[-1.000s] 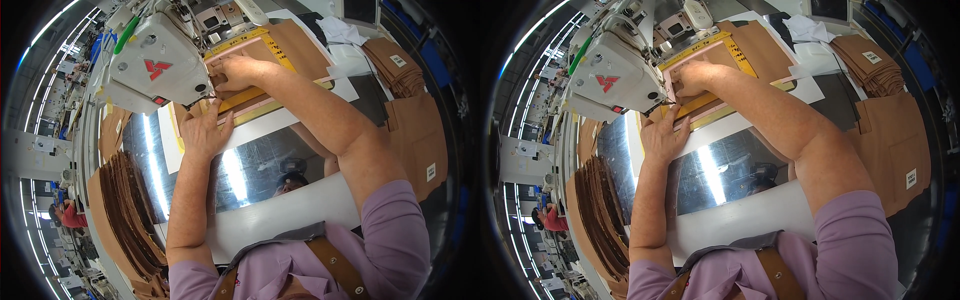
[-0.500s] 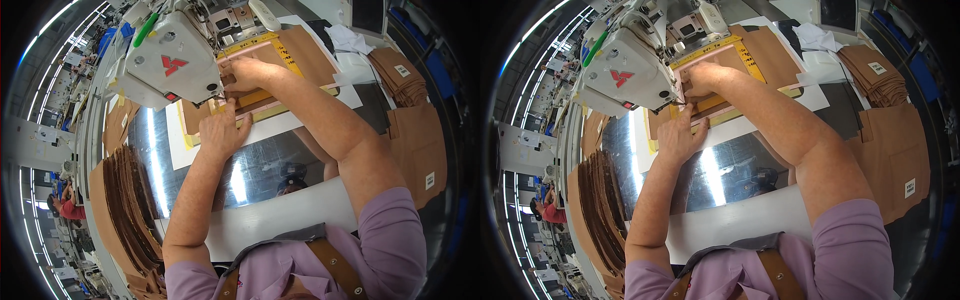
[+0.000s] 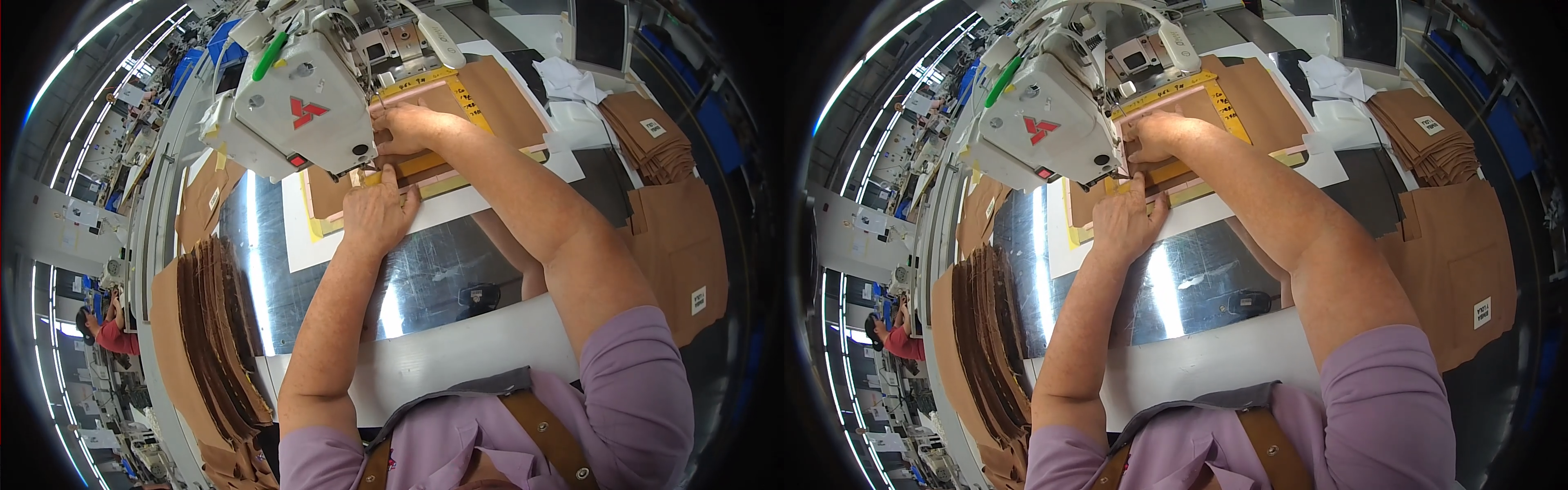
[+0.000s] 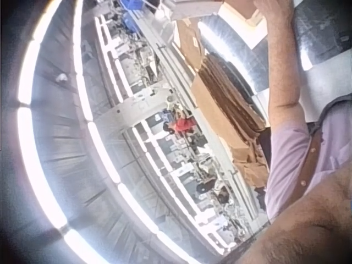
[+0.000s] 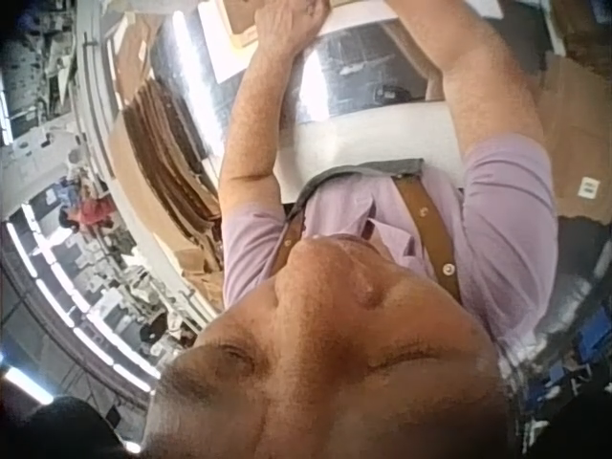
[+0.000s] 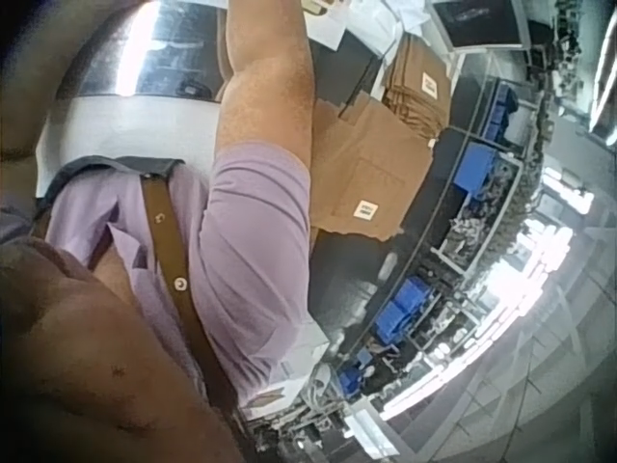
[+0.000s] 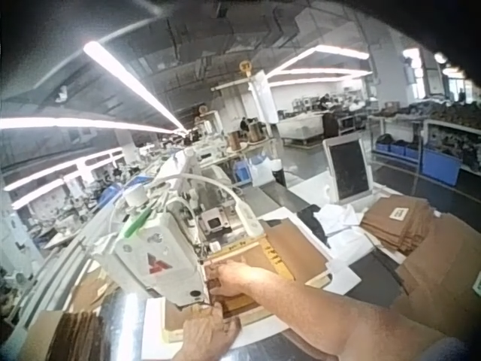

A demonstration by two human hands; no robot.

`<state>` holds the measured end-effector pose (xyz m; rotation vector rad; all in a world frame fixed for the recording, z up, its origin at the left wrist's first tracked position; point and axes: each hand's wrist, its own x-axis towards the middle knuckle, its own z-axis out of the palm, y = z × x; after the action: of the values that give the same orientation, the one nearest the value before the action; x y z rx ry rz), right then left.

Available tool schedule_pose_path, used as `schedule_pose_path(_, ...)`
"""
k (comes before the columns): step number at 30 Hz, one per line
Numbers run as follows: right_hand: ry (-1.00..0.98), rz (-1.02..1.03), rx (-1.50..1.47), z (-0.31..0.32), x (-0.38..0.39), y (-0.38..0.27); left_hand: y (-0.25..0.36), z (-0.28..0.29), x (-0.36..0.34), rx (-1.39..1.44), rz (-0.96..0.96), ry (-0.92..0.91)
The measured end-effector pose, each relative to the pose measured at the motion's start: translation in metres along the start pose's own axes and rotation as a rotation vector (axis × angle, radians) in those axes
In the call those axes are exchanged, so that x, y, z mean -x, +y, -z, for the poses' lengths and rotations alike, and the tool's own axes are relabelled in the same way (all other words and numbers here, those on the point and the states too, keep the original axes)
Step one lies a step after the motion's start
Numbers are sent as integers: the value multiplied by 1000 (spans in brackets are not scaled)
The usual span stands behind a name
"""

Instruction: Operating an industrial sewing machine to stitch leather panels for bags.

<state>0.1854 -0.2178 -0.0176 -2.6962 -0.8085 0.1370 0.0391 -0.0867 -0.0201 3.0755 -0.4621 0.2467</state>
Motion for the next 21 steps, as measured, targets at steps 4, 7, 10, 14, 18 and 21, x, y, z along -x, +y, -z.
schedule_pose_path(4,41,4,9,-4,-2,-5,-8,-5,0,29,-37,72)
schedule_pose_path(7,-64,-28,-86,3,-6,2,-5,-5,1,24,-47,33)
schedule_pose_path(10,-8,-24,-57,-2,-3,7,-1,-4,-1,-1,-71,53)
schedule_pose_path(14,37,-23,23,0,4,-12,-11,-11,2,31,-43,95)
schedule_pose_path(18,-59,-86,-43,10,8,-9,-1,-8,6,59,-55,116)
schedule_pose_path(21,-27,-18,-6,4,12,-7,-2,-8,14,52,-64,155)
